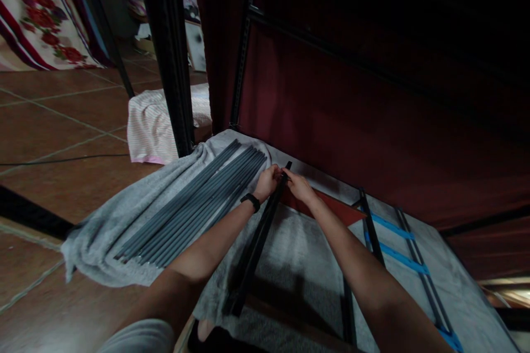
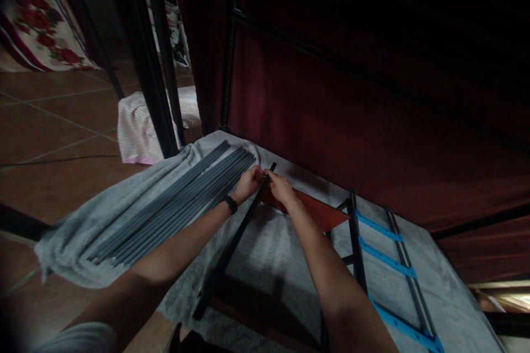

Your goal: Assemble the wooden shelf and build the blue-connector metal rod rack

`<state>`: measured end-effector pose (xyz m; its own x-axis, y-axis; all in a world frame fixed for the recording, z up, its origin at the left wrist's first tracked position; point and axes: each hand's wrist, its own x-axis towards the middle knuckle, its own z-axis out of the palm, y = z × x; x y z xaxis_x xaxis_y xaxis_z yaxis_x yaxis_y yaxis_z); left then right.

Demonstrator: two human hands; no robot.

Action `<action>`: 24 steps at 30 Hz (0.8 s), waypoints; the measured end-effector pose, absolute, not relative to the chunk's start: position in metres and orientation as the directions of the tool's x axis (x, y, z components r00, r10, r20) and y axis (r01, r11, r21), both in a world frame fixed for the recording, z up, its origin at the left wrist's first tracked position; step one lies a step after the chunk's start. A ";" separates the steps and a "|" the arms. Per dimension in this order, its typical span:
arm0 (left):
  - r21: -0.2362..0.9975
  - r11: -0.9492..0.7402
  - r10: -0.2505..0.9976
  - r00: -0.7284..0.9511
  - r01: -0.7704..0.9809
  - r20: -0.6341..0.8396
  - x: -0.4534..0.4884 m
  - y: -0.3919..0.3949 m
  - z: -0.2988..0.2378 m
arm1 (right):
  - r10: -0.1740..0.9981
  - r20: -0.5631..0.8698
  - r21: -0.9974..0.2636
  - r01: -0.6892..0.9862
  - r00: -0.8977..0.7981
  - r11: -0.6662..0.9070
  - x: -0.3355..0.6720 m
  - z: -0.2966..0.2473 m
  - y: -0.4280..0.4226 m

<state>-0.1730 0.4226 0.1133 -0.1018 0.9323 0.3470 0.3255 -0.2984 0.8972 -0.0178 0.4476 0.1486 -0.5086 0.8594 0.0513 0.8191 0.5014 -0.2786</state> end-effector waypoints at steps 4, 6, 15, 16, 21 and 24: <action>0.885 -0.308 0.934 -0.064 0.350 0.350 -0.174 0.422 0.113 | 0.866 0.013 -0.259 0.835 -0.500 0.486 -0.020 0.153 0.445; 0.872 -0.299 0.936 -0.058 0.388 0.347 -0.175 0.422 0.113 | 0.870 0.002 -0.247 0.842 -0.494 0.479 -0.020 0.155 0.444; 0.824 -0.337 0.917 -0.038 0.456 0.397 -0.173 0.423 0.106 | 0.866 0.007 -0.232 0.841 -0.500 0.488 -0.021 0.154 0.444; 0.824 -0.338 0.917 -0.037 0.455 0.397 -0.173 0.423 0.106 | 0.864 0.008 -0.230 0.840 -0.504 0.492 -0.020 0.154 0.444; 0.822 -0.321 0.930 -0.009 0.470 0.368 -0.172 0.419 0.109 | 0.863 -0.003 -0.234 0.839 -0.506 0.491 -0.020 0.155 0.444; 0.815 -0.306 0.936 -0.002 0.492 0.352 -0.172 0.418 0.110 | 0.866 -0.007 -0.226 0.845 -0.499 0.485 -0.020 0.155 0.443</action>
